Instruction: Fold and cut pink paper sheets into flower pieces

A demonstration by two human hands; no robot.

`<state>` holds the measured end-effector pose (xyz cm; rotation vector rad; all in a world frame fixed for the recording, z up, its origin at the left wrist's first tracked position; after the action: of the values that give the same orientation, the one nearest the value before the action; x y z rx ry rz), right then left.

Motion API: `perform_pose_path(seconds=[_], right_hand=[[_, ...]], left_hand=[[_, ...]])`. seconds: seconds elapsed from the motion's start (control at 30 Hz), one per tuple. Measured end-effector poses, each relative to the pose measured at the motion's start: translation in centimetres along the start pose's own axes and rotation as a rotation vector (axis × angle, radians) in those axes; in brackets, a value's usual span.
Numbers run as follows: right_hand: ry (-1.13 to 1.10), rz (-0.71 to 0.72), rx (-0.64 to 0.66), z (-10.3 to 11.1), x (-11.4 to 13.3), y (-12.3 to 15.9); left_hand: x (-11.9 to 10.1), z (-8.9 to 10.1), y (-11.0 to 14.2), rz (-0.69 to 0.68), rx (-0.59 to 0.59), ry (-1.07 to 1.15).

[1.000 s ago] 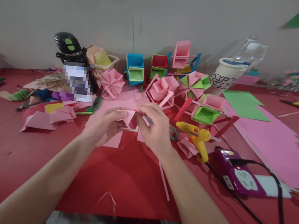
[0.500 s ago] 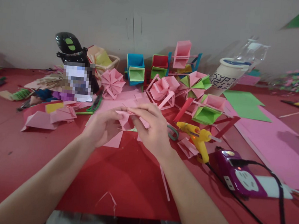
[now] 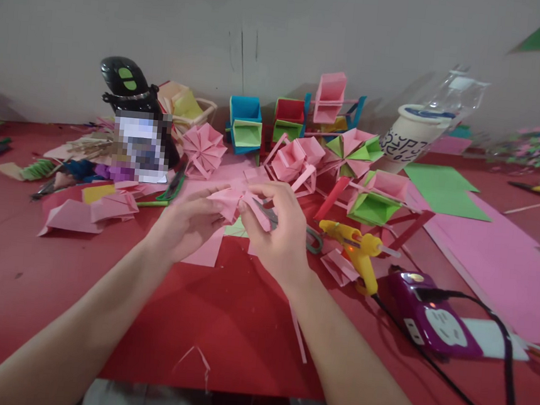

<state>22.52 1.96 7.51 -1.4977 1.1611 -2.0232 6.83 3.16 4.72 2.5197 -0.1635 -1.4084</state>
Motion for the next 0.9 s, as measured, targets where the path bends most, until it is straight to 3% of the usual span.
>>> perform_pose_path(seconds=[0.27,0.43,0.67,0.9], right_hand=[[-0.085,-0.013,0.093,-0.6,0.7,0.3],[-0.145,-0.149,0.096,-0.8,-0.2,0.4],[-0.19,-0.231,0.216,-1.4,-0.4,0.4],[-0.203,-0.37,0.236,-1.4,-0.8,0.5]], left_hand=[[-0.1,0.0,-0.2,-0.035,0.018,0.008],[0.1,-0.1,-0.3,-0.047,0.078,-0.006],[0.4,0.1,-0.4,-0.092,0.086,-0.072],[0.0,-0.3,0.3,-0.28,0.078,-0.205]])
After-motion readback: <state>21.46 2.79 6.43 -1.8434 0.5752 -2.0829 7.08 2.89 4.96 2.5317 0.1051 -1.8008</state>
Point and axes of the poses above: each hand's wrist, its own y-axis away from the middle knuckle, its own z-axis out of the back of the hand, x = y × z, the point moved 5 cm from there along -y, towards the middle knuckle, and after that the axes turned 15 degrees about -x, right-handed, at the moved point
